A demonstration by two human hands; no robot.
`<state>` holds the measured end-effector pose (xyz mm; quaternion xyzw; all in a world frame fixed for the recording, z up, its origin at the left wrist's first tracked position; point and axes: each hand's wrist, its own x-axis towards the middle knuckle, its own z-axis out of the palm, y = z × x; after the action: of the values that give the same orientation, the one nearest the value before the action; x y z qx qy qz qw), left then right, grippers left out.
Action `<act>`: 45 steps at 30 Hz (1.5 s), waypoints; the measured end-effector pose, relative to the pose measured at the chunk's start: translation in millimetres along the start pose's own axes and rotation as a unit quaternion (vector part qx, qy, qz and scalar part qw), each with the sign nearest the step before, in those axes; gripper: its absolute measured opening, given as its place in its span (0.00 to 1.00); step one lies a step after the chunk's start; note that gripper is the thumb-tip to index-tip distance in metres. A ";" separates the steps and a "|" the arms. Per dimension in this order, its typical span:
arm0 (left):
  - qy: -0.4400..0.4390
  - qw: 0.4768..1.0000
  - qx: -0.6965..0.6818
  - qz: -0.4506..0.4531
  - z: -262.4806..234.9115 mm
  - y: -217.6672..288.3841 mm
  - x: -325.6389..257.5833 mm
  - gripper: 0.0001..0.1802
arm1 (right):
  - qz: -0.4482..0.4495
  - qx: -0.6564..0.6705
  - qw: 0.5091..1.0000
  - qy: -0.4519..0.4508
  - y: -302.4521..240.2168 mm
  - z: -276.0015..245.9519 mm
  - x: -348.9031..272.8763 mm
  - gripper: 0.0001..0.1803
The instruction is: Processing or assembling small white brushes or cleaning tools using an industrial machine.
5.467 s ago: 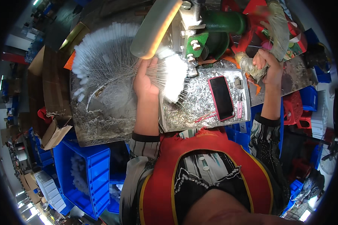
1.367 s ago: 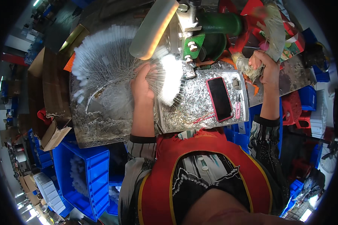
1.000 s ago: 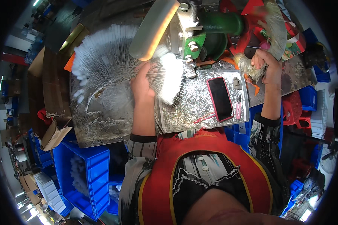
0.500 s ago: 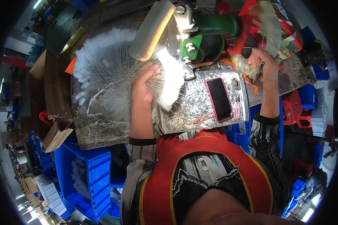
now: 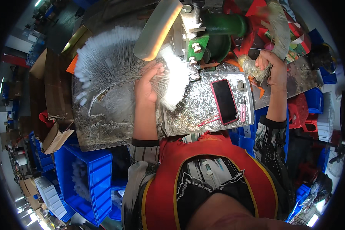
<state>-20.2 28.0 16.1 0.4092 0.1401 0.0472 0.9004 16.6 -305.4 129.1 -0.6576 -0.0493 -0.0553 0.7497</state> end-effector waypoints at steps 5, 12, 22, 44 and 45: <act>0.000 1.000 0.009 -0.003 3.2 2.2 0.2 0.21 | -0.111 0.019 0.994 -0.003 33.7 -9.3 -1.2 0.14; -0.002 0.999 -0.033 -0.013 -0.5 0.7 5.0 0.21 | -0.095 0.027 0.995 -0.027 41.4 -10.0 1.3 0.13; 0.008 0.999 -0.040 -0.010 1.2 -0.3 5.5 0.20 | 0.000 -0.016 1.000 0.004 -2.6 -1.1 -0.7 0.14; 0.007 0.997 -0.073 0.005 -1.5 -1.8 -1.5 0.23 | -0.043 0.017 0.999 -0.004 17.3 -5.2 -1.4 0.10; 0.002 0.997 -0.073 0.012 -2.1 -2.6 -0.9 0.23 | -0.044 0.016 0.999 -0.004 18.9 -6.1 -1.4 0.10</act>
<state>-21.8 27.6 13.0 0.3437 0.1333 0.0690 0.9270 18.0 -308.9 109.6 -0.6429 -0.0820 -0.0847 0.7568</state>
